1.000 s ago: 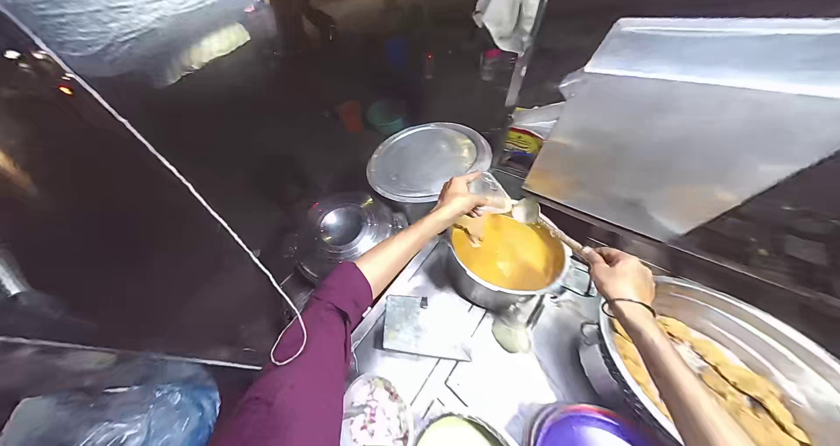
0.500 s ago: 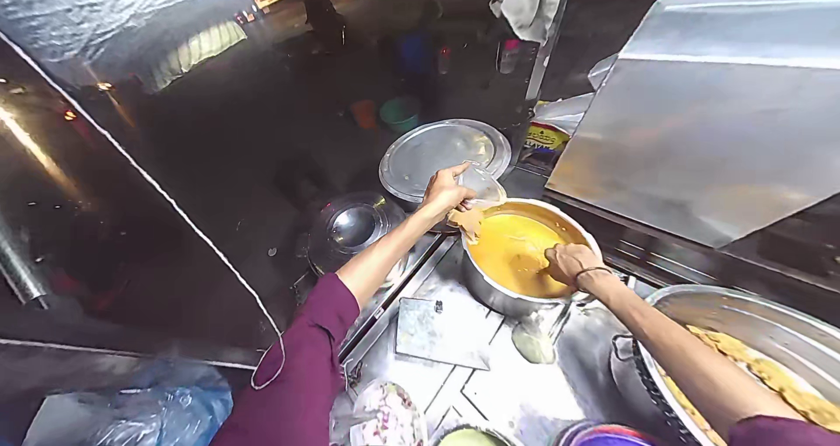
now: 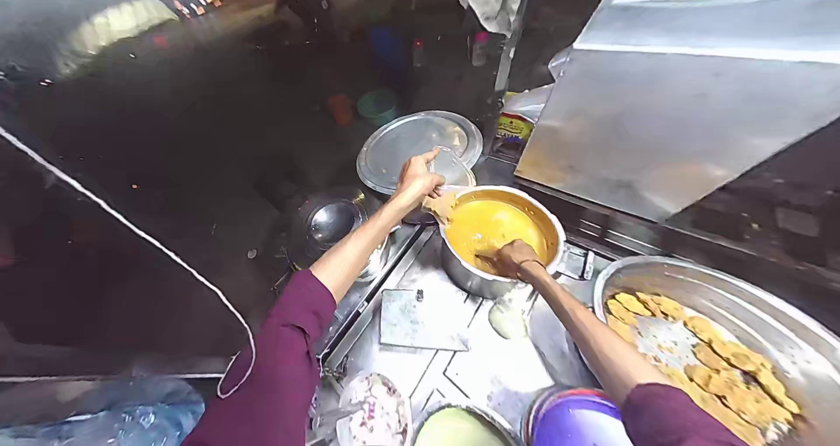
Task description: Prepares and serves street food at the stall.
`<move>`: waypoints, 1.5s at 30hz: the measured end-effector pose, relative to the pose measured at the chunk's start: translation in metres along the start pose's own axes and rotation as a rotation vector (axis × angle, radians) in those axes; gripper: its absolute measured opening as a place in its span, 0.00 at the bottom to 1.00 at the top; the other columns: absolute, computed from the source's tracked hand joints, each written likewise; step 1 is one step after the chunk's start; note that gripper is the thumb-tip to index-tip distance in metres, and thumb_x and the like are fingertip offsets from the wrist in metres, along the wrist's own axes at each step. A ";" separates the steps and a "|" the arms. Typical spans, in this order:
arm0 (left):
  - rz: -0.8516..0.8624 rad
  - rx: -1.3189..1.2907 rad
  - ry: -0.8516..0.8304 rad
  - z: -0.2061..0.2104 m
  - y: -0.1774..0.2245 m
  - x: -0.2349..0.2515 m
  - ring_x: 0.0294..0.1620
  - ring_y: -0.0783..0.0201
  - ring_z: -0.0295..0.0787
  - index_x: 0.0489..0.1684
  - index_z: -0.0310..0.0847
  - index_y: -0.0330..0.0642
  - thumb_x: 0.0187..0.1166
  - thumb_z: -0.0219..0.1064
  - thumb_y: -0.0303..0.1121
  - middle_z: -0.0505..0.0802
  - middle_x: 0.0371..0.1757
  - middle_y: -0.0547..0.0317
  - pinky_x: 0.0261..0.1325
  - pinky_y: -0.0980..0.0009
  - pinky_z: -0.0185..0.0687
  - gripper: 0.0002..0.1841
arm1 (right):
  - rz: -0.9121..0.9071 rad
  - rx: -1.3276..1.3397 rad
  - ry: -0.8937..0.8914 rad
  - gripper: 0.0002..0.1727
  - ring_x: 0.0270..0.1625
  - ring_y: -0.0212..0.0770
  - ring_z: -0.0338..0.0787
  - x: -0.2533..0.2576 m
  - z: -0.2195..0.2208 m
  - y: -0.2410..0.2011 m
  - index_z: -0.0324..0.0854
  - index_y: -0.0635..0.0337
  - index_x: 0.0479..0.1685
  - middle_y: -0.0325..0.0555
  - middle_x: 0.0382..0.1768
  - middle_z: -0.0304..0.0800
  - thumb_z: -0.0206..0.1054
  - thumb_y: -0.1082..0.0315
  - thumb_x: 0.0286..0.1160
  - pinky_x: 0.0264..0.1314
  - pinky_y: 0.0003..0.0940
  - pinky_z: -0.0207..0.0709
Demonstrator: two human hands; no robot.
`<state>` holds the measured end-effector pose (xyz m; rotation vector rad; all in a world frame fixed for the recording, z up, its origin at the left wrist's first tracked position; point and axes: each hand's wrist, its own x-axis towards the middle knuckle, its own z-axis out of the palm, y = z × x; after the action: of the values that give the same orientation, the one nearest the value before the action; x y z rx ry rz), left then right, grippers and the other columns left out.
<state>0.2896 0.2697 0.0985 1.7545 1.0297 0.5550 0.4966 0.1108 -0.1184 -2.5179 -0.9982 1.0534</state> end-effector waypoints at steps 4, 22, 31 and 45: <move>-0.002 -0.021 0.013 0.000 0.000 0.003 0.21 0.58 0.90 0.88 0.69 0.51 0.65 0.72 0.16 0.87 0.68 0.40 0.29 0.61 0.93 0.42 | 0.112 0.378 0.083 0.20 0.47 0.52 0.92 -0.004 -0.005 0.010 0.86 0.66 0.50 0.56 0.46 0.92 0.74 0.58 0.68 0.54 0.57 0.84; -0.013 0.051 0.044 -0.006 -0.016 0.015 0.21 0.59 0.89 0.88 0.69 0.51 0.63 0.71 0.16 0.86 0.70 0.41 0.28 0.62 0.92 0.43 | 0.018 1.046 0.195 0.11 0.10 0.25 0.65 -0.043 -0.061 0.030 0.87 0.59 0.33 0.32 0.14 0.78 0.68 0.62 0.80 0.11 0.22 0.57; -0.042 0.116 -0.073 0.035 -0.010 0.016 0.19 0.60 0.89 0.89 0.68 0.53 0.62 0.73 0.17 0.89 0.61 0.39 0.28 0.63 0.92 0.45 | -0.063 0.877 0.294 0.13 0.14 0.25 0.70 -0.126 -0.158 0.021 0.90 0.59 0.37 0.34 0.19 0.83 0.68 0.59 0.82 0.16 0.21 0.62; -0.098 -0.143 -0.202 0.076 -0.006 0.018 0.19 0.61 0.86 0.89 0.66 0.51 0.61 0.73 0.15 0.91 0.54 0.40 0.24 0.67 0.88 0.46 | -0.630 -0.085 0.862 0.19 0.46 0.48 0.97 -0.156 -0.126 0.027 0.93 0.50 0.49 0.45 0.41 0.97 0.58 0.52 0.88 0.50 0.57 0.87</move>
<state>0.3537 0.2462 0.0610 1.5898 0.9061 0.3716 0.5194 -0.0087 0.0434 -2.0830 -1.3649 -0.2446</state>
